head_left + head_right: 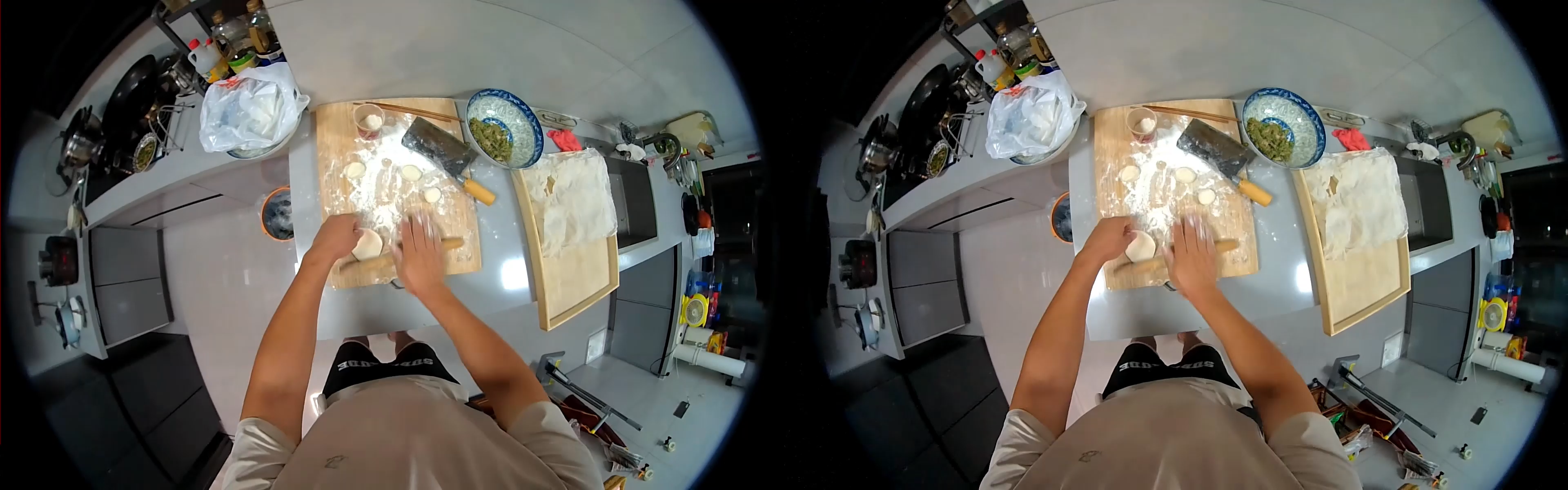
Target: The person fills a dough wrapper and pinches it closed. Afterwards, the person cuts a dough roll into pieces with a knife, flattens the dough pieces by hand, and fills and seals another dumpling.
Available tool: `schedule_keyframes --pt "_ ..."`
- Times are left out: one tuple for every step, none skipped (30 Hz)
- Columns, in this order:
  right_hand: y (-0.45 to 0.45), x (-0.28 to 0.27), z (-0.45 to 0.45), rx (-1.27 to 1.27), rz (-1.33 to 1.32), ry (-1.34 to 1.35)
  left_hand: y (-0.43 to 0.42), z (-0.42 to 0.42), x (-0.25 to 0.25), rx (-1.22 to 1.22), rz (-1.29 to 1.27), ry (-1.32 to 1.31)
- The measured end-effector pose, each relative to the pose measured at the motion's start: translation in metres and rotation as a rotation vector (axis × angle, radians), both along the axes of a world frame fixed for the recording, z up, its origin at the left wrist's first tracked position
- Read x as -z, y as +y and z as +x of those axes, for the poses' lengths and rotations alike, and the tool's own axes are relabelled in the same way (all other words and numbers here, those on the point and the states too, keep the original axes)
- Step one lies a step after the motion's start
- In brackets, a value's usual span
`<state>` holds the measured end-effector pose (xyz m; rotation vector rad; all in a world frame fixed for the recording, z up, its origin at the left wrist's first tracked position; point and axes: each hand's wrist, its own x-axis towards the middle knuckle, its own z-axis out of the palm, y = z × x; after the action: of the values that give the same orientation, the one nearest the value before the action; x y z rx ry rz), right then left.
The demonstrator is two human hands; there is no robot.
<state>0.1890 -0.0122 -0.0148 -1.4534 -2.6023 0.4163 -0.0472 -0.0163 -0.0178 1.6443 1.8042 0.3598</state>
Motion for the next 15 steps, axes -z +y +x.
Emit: schedule_keyframes --pt "-0.014 0.0 0.009 -0.007 0.002 -0.003 -0.005 -0.002 -0.002 -0.104 -0.132 -0.034" --pt "-0.028 0.002 0.016 0.016 -0.017 -0.015 -0.01 -0.004 0.003 -0.201 -0.288 -0.199" --pt "-0.033 0.0 0.016 0.04 -0.036 -0.025 -0.016 -0.004 0.0 -0.205 -0.29 -0.197" --pt "-0.029 0.002 0.013 0.031 -0.021 -0.023 -0.022 -0.003 -0.004 -0.15 -0.232 -0.155" --pt "-0.019 0.006 0.007 0.03 -0.024 -0.022 -0.026 -0.001 -0.006 -0.092 -0.175 -0.114" --pt "-0.002 -0.001 -0.006 0.042 0.025 -0.025 -0.027 -0.001 -0.008 -0.072 -0.15 -0.092" --pt "0.016 -0.005 -0.02 0.054 0.073 -0.029 -0.024 0.0 -0.011 -0.073 -0.156 -0.091" --pt "0.033 -0.003 -0.035 0.054 0.066 -0.027 -0.019 0.001 -0.014 -0.089 -0.169 -0.064" --pt "0.05 -0.002 -0.049 0.079 0.116 0.002 -0.015 0.002 -0.016 -0.102 -0.18 -0.035" --pt "0.061 -0.002 -0.058 0.105 0.172 0.032 -0.009 0.002 -0.012 -0.1 -0.179 -0.032" --pt "0.065 -0.003 -0.061 0.108 0.173 0.034 -0.002 0.004 -0.009 -0.102 -0.154 -0.016" --pt "0.069 -0.003 -0.063 0.101 0.181 0.059 0.002 0.006 -0.008 -0.105 -0.128 -0.001" --pt "0.069 -0.004 -0.062 0.095 0.187 0.082 0.003 0.009 -0.008 -0.1 -0.127 -0.001" --pt "0.058 -0.005 -0.054 0.073 0.168 0.072 0.003 0.014 -0.009 -0.064 -0.049 0.029" --pt "0.041 -0.006 -0.041 0.077 0.171 0.067 0.004 0.017 -0.009 -0.03 0.031 0.058"
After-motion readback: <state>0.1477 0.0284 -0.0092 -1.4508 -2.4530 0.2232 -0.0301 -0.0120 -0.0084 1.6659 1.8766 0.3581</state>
